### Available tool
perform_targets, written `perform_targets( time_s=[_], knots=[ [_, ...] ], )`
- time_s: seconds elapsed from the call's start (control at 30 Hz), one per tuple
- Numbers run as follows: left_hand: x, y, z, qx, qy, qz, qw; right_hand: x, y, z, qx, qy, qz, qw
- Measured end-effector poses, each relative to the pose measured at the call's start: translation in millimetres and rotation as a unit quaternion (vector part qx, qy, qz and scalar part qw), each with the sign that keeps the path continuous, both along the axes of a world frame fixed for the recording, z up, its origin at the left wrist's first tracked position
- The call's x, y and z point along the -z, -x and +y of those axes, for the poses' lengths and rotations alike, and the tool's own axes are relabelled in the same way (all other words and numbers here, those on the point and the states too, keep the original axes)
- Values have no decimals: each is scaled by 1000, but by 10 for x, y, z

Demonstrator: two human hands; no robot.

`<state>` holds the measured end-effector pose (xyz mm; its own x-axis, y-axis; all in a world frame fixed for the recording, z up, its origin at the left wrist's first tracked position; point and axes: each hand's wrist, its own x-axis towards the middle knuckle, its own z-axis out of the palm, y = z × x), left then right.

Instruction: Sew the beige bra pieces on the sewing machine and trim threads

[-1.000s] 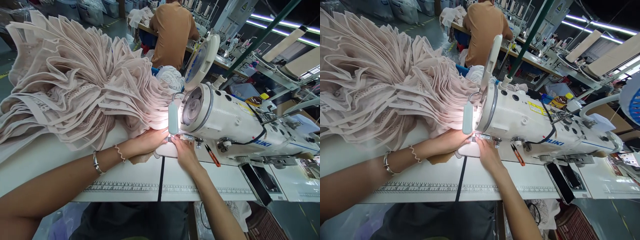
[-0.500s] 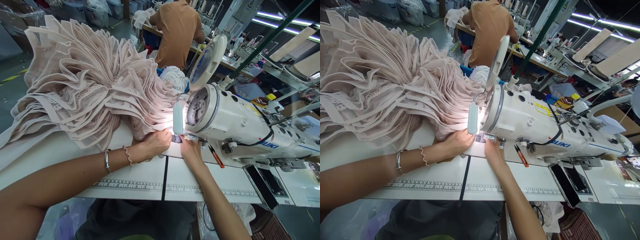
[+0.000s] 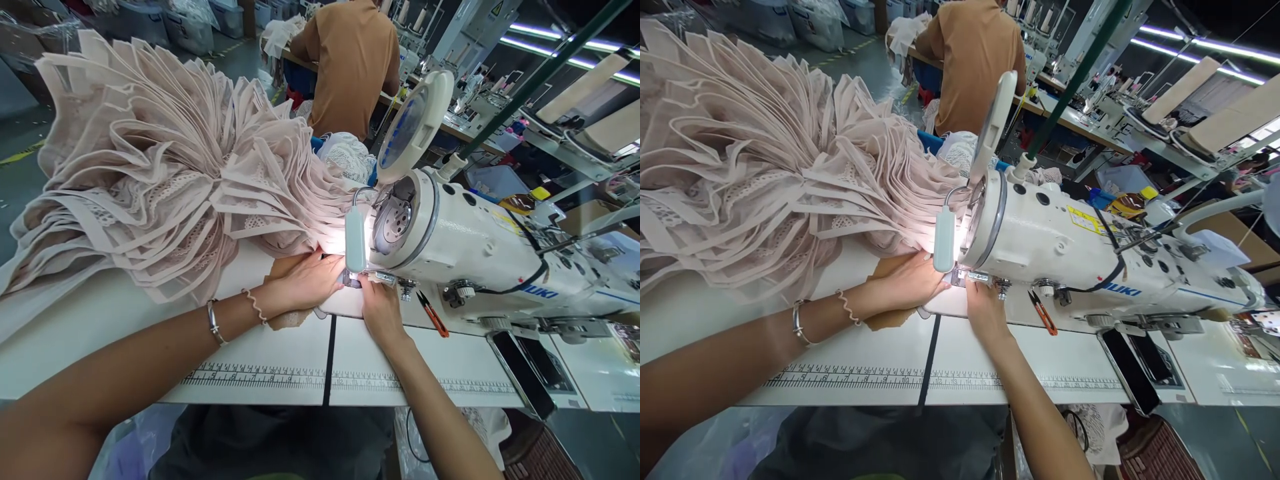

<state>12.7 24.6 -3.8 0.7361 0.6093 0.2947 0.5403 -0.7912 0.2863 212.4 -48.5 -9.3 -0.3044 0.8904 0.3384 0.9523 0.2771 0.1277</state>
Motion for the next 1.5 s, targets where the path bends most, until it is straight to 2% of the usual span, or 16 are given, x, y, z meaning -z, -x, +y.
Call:
perform_targets(
  time_s=[0.4,0.6,0.77,0.87,1.13,1.5],
  knots=[
    [-65,3,-9,11,-27,7,1000,28,-42,-1,23,67,32,997],
    [-28,-8,14,15,-36,13,999,-138,94,5,81,159,2,984],
    [-73,-9,-7,5,-43,31,999,-284,197,-6,115,228,-47,966],
    [-77,-10,-10,6,-37,27,999,-310,222,-10,115,237,-64,963],
    [30,-16,32,11,-53,32,998,-309,238,-9,111,234,-74,963],
    [56,-9,17,-3,-36,17,999,-325,233,11,119,262,-60,956]
  ],
)
